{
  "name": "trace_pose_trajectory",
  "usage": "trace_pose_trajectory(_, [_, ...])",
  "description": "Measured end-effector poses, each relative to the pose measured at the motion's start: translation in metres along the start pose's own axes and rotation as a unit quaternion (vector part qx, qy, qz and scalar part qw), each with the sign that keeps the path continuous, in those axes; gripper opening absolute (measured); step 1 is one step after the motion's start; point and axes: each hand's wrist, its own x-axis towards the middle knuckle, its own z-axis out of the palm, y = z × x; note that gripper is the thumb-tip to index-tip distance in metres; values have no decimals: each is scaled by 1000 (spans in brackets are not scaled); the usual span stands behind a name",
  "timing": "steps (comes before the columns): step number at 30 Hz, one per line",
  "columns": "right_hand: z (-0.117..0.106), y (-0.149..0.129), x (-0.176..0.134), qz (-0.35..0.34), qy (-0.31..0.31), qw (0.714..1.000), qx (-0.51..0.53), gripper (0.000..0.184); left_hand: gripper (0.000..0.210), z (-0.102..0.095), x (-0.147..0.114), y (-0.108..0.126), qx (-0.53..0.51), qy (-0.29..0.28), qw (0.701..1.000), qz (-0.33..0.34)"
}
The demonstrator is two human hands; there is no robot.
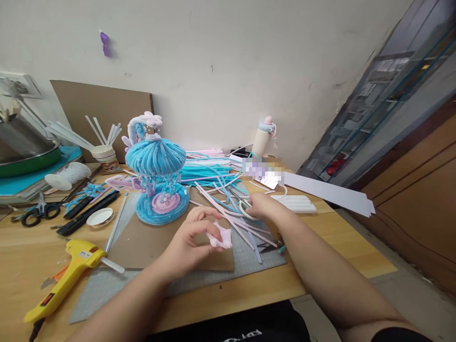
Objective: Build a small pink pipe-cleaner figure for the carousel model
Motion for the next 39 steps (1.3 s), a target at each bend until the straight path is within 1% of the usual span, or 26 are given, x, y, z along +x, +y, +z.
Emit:
trace_pose_trajectory(2, [-6, 10, -7, -17, -23, 999, 28, 11, 8, 0, -2, 3, 74, 21, 996, 43])
trace_pose_trajectory(4, [-11, 23, -15, -32, -44, 996, 64, 12, 13, 1, -4, 3, 112, 31, 991, 73])
trace_pose_trajectory(7, [-15, 44, -25, -42, -66, 989, 124, 16, 19, 2, -8, 1, 116, 27, 988, 93])
trace_pose_trajectory(8, [-15, 50, -28, -44, -72, 984, 156, 18, 20, 3, -9, 1, 106, 26, 990, 89])
trace_pose_trajectory(9, [-15, 55, -31, -47, -76, 974, 209, 20, 19, 4, -9, 1, 91, 27, 992, 82])
trace_pose_trajectory(10, [-13, 58, -34, -53, -73, 952, 292, 24, 18, 5, -10, 2, 73, 31, 994, 71])
trace_pose_trajectory(11, [-10, 59, -38, -61, -62, 921, 381, 30, 16, 6, -10, 3, 53, 41, 996, 59])
trace_pose_trajectory(13, [-1, 56, -50, -94, -26, 842, 531, 43, 12, 8, -10, 4, 14, 68, 997, 36])
trace_pose_trajectory(15, [11, 45, -65, -164, -21, 768, 619, 56, 9, 8, -10, 5, -19, 91, 995, 25])
trace_pose_trajectory(16, [18, 38, -75, -200, -35, 740, 641, 65, 9, 8, -9, 5, -28, 100, 994, 24])
trace_pose_trajectory(17, [23, 30, -84, -217, -62, 729, 646, 71, 8, 7, -9, 5, -31, 108, 993, 26])
trace_pose_trajectory(18, [28, 21, -93, -227, -88, 732, 637, 73, 7, 6, -8, 5, -32, 116, 992, 28])
trace_pose_trajectory(19, [31, 12, -102, -223, -98, 751, 613, 72, 7, 6, -8, 5, -33, 123, 991, 31])
trace_pose_trajectory(20, [33, 4, -110, -213, -106, 780, 578, 68, 7, 5, -7, 5, -40, 125, 991, 32])
trace_pose_trajectory(21, [33, -3, -116, -205, -103, 801, 552, 66, 6, 5, -6, 6, -53, 120, 991, 29])
trace_pose_trajectory(25, [27, -19, -127, -200, -73, 855, 473, 50, 5, 4, -3, 8, -134, 55, 989, -24])
trace_pose_trajectory(28, [23, -21, -127, -205, -46, 889, 407, 49, 10, 6, -3, 7, -206, 33, 977, -52])
trace_pose_trajectory(30, [23, -21, -127, -209, -28, 903, 375, 49, 16, 7, -3, 6, -241, 35, 969, -48])
trace_pose_trajectory(33, [25, -22, -129, -206, -3, 918, 340, 52, 25, 8, -4, 4, -255, 31, 966, -37])
trace_pose_trajectory(36, [24, -25, -130, -202, 10, 924, 324, 55, 27, 8, -3, 4, -246, 20, 968, -42])
trace_pose_trajectory(39, [22, -28, -129, -210, 12, 926, 314, 57, 23, 8, -3, 6, -233, 27, 971, -51])
